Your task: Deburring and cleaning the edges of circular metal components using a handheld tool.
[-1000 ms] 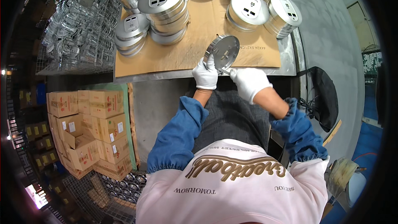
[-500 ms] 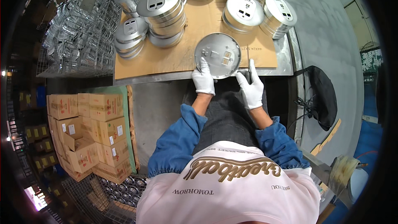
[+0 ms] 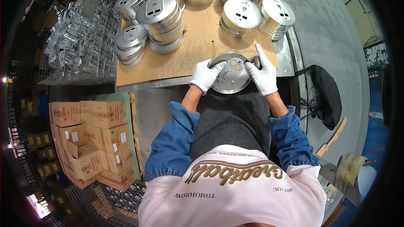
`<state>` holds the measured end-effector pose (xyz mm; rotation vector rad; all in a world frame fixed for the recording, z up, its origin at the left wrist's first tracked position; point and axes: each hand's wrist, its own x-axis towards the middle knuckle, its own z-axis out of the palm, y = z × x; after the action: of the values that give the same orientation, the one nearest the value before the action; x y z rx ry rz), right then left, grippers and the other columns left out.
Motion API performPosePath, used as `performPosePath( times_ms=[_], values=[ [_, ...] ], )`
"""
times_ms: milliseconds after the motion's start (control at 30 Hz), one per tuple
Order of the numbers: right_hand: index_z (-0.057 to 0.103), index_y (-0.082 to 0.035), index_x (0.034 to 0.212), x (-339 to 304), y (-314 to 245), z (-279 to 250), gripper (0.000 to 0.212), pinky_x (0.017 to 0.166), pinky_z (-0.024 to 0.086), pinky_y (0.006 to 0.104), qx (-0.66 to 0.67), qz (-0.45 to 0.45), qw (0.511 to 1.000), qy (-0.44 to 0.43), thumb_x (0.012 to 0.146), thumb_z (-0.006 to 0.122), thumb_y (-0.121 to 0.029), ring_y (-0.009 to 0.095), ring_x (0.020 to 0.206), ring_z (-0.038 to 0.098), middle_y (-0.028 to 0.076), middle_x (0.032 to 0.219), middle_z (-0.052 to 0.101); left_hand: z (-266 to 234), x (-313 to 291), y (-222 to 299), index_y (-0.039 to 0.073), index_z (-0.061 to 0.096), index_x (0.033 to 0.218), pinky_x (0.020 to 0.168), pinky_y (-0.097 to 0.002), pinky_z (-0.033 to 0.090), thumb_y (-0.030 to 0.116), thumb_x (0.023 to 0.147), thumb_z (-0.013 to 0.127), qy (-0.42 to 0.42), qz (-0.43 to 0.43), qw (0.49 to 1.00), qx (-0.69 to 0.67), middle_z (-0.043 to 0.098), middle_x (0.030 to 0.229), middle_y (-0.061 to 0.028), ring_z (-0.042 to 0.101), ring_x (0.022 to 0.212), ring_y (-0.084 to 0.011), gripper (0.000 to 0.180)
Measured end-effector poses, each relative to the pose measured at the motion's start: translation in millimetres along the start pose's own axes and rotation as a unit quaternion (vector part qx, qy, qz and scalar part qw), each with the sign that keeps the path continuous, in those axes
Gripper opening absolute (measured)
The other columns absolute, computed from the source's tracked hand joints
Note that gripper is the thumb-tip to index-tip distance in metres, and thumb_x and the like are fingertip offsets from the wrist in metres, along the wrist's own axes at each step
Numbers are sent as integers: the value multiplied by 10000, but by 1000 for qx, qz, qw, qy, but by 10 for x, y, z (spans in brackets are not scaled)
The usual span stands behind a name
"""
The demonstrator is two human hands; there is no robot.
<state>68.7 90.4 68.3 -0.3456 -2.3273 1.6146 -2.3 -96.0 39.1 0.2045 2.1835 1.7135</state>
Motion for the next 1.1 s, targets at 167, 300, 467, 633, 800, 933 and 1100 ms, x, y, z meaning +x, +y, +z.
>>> performPosePath(
  times_ms=[167,300,467,633,800,933,1100],
  values=[
    [424,-15,1329,-1,18,-150,546,788,469,258,-53,48,997,41,817,610,-62,128,850,586,106,1014,632,60,96,-57,-15,659,848,590,-303,462,336,841,659,175,51,983,-17,651,677,-98,566,607,-118,350],
    [467,-88,1309,-174,-37,-227,497,814,474,305,-130,8,989,-71,836,611,-126,232,891,622,161,1013,630,50,138,-51,7,654,785,568,-349,454,393,848,625,241,23,968,68,614,612,-142,580,555,-226,392],
    [566,-124,1195,-251,-153,-194,370,752,494,353,-385,-110,897,-187,828,598,-159,291,865,627,139,979,645,42,134,2,55,660,750,572,-399,462,466,830,604,242,14,955,170,608,624,-169,605,608,-348,422],
    [619,-143,1071,-186,-484,-135,269,695,497,410,-464,-62,843,-264,806,578,-164,323,803,627,133,919,652,105,77,106,95,646,707,582,-425,467,487,820,595,224,27,946,231,624,652,-138,606,636,-350,411],
    [619,-126,982,-149,-550,-96,191,679,491,425,-468,-53,834,-286,799,576,-163,340,785,621,147,863,641,142,60,99,101,626,689,563,-411,466,456,812,612,220,72,934,273,614,646,-98,602,611,-320,376],
    [614,-110,957,-136,-474,-81,173,684,490,427,-457,-72,838,-289,799,574,-169,345,786,618,151,848,636,160,29,91,105,619,682,551,-401,467,442,808,622,226,94,930,275,604,642,-85,596,590,-309,360],
    [625,-55,840,-65,-433,-56,126,645,495,431,-448,-72,835,-311,760,550,-117,352,741,619,180,760,630,198,21,56,71,617,664,503,-366,438,429,800,658,248,152,923,252,580,590,-109,569,524,-299,385]
  ],
)
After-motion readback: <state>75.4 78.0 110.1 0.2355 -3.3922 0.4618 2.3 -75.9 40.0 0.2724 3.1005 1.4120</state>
